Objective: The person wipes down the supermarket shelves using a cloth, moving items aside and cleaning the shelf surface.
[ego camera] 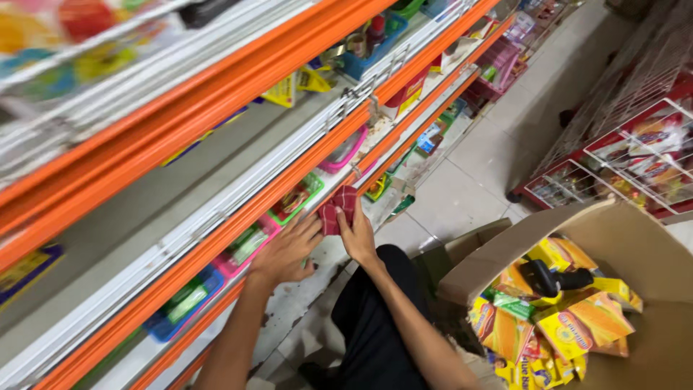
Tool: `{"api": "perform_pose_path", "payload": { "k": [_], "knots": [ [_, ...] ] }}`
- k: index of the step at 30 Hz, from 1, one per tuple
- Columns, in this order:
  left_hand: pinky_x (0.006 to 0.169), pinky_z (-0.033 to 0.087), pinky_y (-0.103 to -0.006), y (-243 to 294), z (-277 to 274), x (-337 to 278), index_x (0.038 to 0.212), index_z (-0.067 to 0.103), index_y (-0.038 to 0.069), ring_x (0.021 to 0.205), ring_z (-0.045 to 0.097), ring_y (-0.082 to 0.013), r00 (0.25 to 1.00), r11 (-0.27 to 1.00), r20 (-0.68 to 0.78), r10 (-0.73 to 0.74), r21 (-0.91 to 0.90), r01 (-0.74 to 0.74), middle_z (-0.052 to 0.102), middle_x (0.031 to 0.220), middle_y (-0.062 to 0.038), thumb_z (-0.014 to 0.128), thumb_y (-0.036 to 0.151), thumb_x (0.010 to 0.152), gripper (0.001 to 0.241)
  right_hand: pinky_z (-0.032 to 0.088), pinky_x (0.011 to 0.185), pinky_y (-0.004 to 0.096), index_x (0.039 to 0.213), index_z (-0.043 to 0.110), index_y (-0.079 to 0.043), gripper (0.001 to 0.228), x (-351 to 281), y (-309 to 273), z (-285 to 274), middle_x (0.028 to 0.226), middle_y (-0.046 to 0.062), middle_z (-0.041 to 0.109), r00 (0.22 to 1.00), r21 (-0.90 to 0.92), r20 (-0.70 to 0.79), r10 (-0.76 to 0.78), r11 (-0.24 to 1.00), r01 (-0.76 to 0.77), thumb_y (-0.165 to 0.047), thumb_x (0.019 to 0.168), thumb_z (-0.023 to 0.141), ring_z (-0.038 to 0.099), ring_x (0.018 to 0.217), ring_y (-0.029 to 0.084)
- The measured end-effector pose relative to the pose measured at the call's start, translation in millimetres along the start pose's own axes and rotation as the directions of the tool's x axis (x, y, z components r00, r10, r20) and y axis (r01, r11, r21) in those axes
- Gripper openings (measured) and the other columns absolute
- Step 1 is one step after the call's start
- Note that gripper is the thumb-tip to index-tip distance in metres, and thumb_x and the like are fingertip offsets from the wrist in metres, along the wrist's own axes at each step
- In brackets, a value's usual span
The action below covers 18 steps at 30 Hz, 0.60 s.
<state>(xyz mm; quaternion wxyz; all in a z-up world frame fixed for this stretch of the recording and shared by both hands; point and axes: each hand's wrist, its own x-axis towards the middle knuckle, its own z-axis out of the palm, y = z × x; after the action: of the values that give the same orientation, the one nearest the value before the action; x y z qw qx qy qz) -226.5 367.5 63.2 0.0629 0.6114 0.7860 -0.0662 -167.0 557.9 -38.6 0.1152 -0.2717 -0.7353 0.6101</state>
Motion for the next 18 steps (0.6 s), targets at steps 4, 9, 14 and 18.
{"api": "perform_pose_path", "payload": {
  "k": [4,9,14,18],
  "knots": [
    [0.123,0.015,-0.049,-6,6,4,0.141,0.047,-0.003,0.146,0.029,-0.0403,0.962,0.97,-0.271,0.022,-0.228,-0.086,0.036,0.156,-0.027,0.073,0.036,0.071,0.084,0.056,0.082,0.042,0.149,0.043,-0.005,0.053,48,23,-17,0.105,0.019,0.074,0.935,-0.047,-0.266,-0.233,0.972,0.229,-0.032,0.106,0.059,0.073,0.093,0.03],
    [0.125,0.013,-0.0502,-3,-7,5,0.136,0.05,-0.004,0.147,0.029,-0.0381,0.996,0.995,-0.084,-0.002,-0.103,-0.007,0.038,0.152,-0.024,0.073,0.049,0.074,0.085,0.056,0.077,0.042,0.128,0.059,-0.003,0.041,-15,4,11,0.096,0.019,0.075,0.934,0.0,-0.294,-0.202,0.977,0.211,-0.033,0.101,0.062,0.074,0.086,0.029],
    [0.126,0.014,-0.0514,1,-5,5,0.129,0.054,0.001,0.148,0.029,-0.0369,0.997,0.996,-0.07,-0.016,-0.087,0.01,0.039,0.151,-0.024,0.075,0.059,0.071,0.085,0.055,0.084,0.042,0.127,0.061,0.001,0.036,3,-23,0,0.107,0.023,0.072,0.735,-0.2,-0.492,-0.467,0.882,0.426,-0.024,0.102,0.07,0.071,0.095,0.033],
    [0.121,0.017,-0.0503,-2,1,6,0.133,0.053,-0.001,0.148,0.028,-0.0372,0.968,0.992,-0.249,0.02,-0.114,-0.05,0.035,0.157,-0.025,0.075,0.056,0.066,0.09,0.057,0.078,0.039,0.122,0.063,-0.001,0.033,-3,-25,12,0.097,0.02,0.074,0.832,-0.056,-0.432,-0.348,0.931,0.361,-0.027,0.102,0.068,0.074,0.086,0.028]
  ]
}}
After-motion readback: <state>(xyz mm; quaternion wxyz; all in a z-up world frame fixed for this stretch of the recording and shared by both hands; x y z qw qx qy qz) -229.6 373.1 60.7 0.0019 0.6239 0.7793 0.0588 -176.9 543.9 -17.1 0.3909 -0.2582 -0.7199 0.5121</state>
